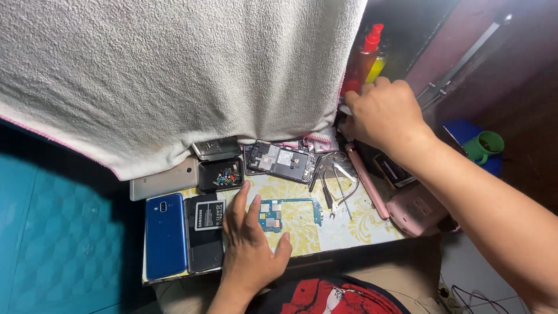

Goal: Preparing and cleaning a mobile phone motherboard using a dropper and a rotary tool on a repair bench.

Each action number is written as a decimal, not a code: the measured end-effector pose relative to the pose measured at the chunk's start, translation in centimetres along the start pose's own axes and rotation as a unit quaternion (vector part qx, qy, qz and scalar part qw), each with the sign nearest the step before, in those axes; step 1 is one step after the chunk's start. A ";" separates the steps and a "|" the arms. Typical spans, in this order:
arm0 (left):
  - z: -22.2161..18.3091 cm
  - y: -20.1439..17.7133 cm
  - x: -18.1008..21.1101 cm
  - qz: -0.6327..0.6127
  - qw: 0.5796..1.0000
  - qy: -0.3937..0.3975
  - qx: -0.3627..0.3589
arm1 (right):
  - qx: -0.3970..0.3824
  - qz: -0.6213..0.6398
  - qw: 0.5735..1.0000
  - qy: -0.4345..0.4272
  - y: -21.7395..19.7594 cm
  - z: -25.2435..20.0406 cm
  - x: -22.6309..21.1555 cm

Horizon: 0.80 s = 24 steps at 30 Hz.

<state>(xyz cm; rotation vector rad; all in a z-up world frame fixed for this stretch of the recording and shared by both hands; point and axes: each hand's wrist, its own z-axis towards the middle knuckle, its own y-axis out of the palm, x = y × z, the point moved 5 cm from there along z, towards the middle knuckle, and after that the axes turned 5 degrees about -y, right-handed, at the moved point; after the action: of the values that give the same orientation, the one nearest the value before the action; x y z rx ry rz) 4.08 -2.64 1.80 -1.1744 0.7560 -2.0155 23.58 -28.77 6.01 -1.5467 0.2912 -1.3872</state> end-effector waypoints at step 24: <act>0.4 -0.2 0.4 0.020 1.000 -0.002 -0.017 | -0.063 0.105 0.972 0.202 -10.2 -8.2 0.4</act>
<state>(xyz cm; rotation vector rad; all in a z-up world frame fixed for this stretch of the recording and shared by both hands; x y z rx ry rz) 4.21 -2.91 2.32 -1.1739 0.8069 -1.9739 12.44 -28.35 12.92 -1.2785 0.7816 -1.5273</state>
